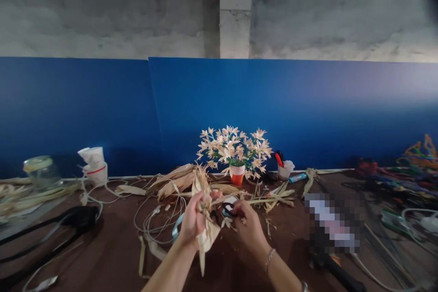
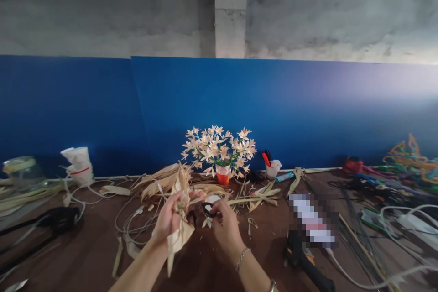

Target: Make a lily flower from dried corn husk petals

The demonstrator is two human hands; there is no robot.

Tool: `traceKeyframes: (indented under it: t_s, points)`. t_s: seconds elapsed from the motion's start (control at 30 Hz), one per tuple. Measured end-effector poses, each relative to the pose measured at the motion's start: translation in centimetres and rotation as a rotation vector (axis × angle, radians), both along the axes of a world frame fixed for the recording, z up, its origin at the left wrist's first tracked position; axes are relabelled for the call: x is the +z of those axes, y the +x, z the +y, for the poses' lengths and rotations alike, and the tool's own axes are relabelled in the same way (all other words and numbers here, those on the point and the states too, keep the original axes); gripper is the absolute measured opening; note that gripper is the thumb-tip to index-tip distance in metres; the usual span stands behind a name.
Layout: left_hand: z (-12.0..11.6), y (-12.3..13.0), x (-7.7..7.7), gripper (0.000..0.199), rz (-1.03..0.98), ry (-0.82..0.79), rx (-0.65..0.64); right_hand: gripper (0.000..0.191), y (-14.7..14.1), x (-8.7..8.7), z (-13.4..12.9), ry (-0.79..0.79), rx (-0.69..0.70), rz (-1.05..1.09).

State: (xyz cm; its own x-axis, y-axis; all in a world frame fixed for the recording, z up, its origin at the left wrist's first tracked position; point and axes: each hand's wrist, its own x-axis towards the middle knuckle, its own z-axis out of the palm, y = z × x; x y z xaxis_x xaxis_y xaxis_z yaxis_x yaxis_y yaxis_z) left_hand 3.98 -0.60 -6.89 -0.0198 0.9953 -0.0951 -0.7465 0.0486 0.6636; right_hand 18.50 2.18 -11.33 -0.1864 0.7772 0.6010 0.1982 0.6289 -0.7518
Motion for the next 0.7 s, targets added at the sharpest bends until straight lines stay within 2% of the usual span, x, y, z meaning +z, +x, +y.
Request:
traceKeyframes:
  t_s: [0.07,0.17,0.27,0.37,0.47,0.6,0.7]
  points:
    - [0.0,0.5,-0.7,0.029,-0.016,0.015,0.016,0.028,0.2,0.2,-0.6,0.102,-0.050,-0.117]
    - [-0.2,0.9,-1.5,0.027,0.010,0.008,0.090,0.033,0.2,0.5,-1.4,0.183,-0.032,-0.217]
    - [-0.6,1.3,-2.0,0.031,0.061,-0.008,0.105,0.037,-0.3,0.3,-1.8,0.136,0.030,-0.249]
    - [-0.8,1.7,-2.5,0.034,0.057,0.037,0.088,0.038,-0.7,0.0,-2.0,0.081,0.014,-0.236]
    - [-0.9,2.2,-3.2,0.037,0.043,0.100,0.099,0.040,-0.7,-0.3,-2.1,0.104,-0.016,-0.236]
    - [-1.3,2.6,-3.5,0.042,0.068,0.167,0.142,0.051,-0.4,-0.6,-2.1,0.118,0.074,-0.347]
    - [-1.6,2.7,-3.2,0.040,0.047,0.161,0.093,0.051,-0.2,-0.6,-2.1,0.130,-0.027,-0.414]
